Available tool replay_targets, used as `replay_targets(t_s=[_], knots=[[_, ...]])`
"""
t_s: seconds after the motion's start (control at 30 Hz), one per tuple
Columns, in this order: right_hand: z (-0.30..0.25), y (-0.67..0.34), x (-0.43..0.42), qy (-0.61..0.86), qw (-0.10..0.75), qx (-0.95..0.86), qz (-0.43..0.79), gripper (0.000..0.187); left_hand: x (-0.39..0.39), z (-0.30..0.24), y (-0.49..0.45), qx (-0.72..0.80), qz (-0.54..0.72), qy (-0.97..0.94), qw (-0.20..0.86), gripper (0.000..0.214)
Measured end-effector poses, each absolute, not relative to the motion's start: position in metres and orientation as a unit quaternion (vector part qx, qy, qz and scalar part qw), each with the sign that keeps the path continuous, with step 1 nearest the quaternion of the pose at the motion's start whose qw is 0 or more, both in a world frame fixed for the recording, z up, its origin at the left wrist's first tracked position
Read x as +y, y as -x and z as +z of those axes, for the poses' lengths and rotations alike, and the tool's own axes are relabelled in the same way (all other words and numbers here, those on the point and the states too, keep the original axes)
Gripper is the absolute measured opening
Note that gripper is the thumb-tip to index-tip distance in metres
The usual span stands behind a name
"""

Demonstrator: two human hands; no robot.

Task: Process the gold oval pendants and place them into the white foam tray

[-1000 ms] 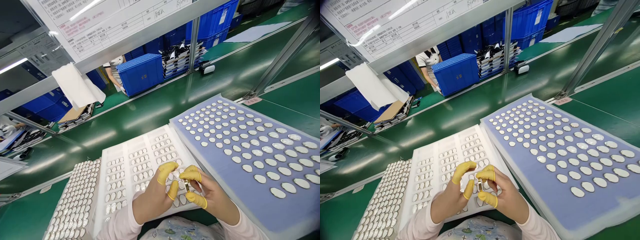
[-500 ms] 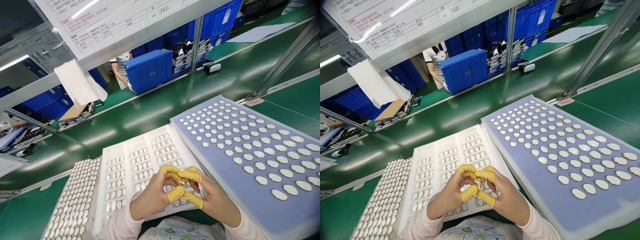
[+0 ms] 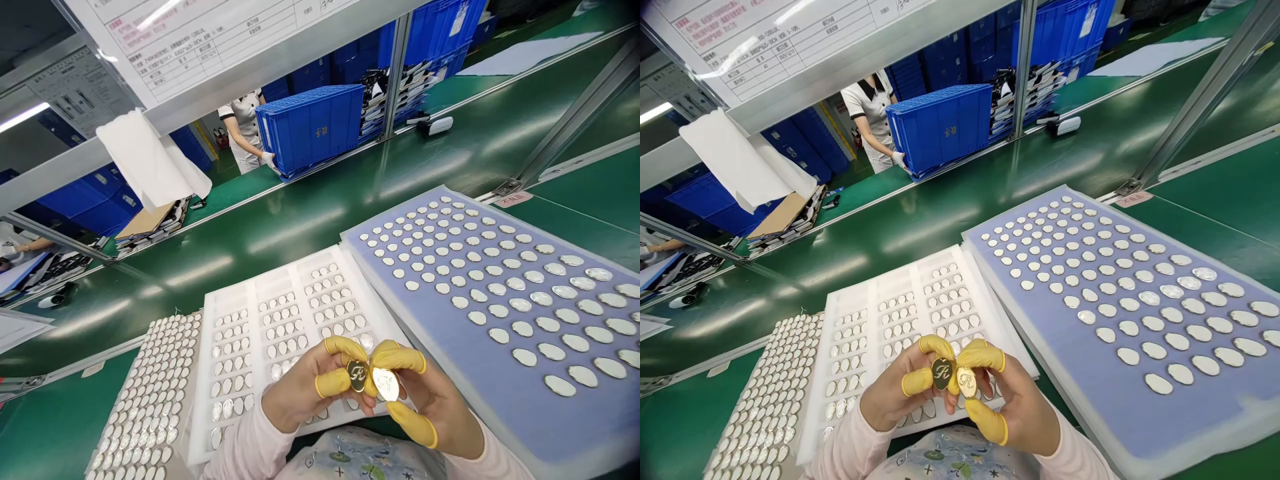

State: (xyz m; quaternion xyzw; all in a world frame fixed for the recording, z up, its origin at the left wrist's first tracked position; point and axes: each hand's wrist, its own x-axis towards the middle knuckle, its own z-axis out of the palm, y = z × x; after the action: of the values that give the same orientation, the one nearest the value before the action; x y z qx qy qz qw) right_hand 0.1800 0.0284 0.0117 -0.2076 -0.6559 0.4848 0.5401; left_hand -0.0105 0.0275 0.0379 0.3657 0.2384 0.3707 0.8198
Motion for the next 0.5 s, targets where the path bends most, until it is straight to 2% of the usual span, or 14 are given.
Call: replay_targets(t_s=[0.2,0.5], knots=[[0.005,-0.175,0.022,0.147,0.522,-0.566,0.621,0.025,0.025,0.025,0.014,0.195,0.35,-0.322,0.858,0.051],[-0.012,-0.171,0.021,0.152,0.534,-0.543,0.63,0.031,0.022,0.016,0.014,0.178,0.363,-0.306,0.862,0.047]])
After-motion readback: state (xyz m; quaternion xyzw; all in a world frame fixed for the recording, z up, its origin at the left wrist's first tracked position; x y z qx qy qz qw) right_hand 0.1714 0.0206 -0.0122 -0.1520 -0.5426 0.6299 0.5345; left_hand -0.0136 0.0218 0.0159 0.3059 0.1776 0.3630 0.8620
